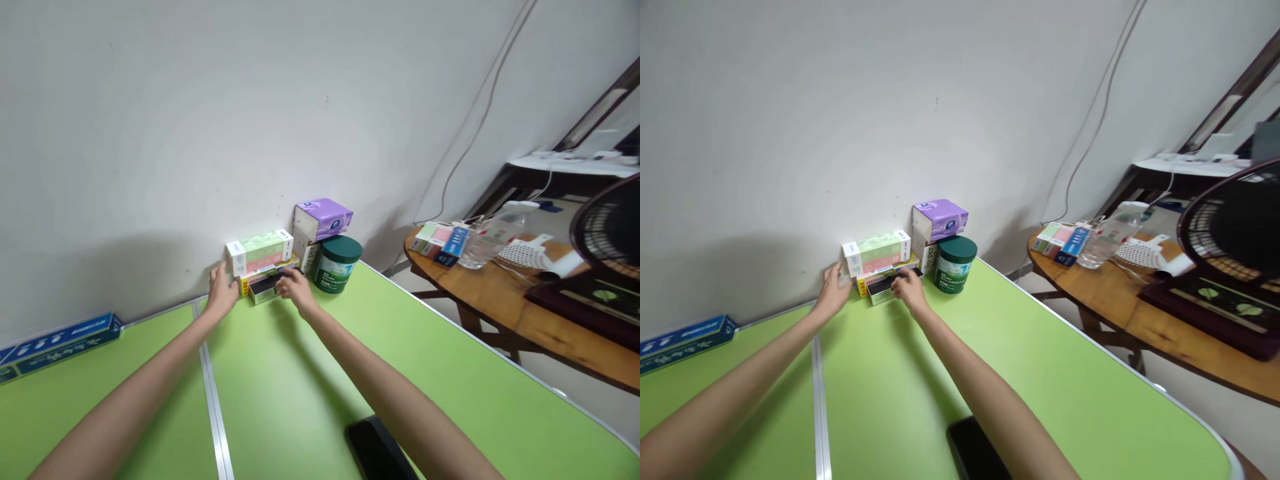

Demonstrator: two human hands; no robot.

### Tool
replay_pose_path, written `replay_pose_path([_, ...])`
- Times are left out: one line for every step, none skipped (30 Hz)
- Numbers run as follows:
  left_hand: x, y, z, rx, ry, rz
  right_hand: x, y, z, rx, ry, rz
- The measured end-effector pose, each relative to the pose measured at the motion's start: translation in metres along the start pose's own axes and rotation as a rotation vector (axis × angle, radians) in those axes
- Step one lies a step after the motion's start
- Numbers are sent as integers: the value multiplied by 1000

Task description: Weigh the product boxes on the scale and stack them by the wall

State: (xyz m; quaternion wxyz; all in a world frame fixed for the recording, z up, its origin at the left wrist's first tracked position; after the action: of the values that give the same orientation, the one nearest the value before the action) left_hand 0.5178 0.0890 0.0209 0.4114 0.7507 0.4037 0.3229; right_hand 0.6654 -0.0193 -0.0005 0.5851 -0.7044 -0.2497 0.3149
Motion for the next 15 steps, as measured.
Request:
replay_pose_path([-16, 1, -8, 10, -44, 14, -20, 4, 2, -20, -71, 4])
replay_pose_path([-36, 2, -17, 34, -108, 35, -42, 7, 5, -42, -154, 6])
replay_pose_path([-58, 2, -28, 55, -187, 57, -65, 9, 6, -66, -254, 7])
replay_pose_path([-84, 0, -40, 138, -335, 90, -90, 11, 8, -93, -364, 3])
replay_pose_path([-110, -2, -53, 220, -459, 114, -115, 11, 10, -129, -484, -5])
replay_pose_path([-137, -6, -65, 281, -594, 119, -139, 10, 13, -193, -650, -27])
replay_pose_path([-163, -11, -76, 310, -705, 115, -162, 9, 17, -277, -822, -61])
replay_pose_path([-187, -17, -87, 309, -806, 105, -183, 8, 22, -370, -977, -97])
replay_pose_path([-209, -23, -95, 279, -882, 97, -202, 6, 28, -464, -1107, -140])
replay_pose_path([-228, -28, -102, 249, -936, 83, -219, 5, 35, -545, -1201, -178])
replay_pose_path([-243, -33, -109, 221, -972, 74, -233, 4, 43, -601, -1254, -204])
replay_pose_path([-257, -36, -115, 199, -992, 69, -246, 4, 51, -640, -1287, -218])
replay_pose_path([-268, -37, -122, 187, -998, 67, -258, 3, 59, -664, -1302, -219])
replay_pose_path([-277, -36, -130, 177, -991, 70, -269, 3, 67, -673, -1306, -210])
replay_pose_path([-285, -32, -140, 165, -990, 74, -279, 2, 75, -674, -1300, -192])
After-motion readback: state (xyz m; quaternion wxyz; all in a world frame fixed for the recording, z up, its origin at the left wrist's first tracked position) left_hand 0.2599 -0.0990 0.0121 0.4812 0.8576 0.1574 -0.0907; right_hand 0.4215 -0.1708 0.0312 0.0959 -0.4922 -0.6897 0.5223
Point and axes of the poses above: each hand's wrist, its own x-axis towards the middle knuckle, its own z-axis out of the palm, y = z × x, the point moved 1 cm from there along x, towards the middle knuckle, and after that the axes turned 6 degrees about -x, right-handed, at the moved point
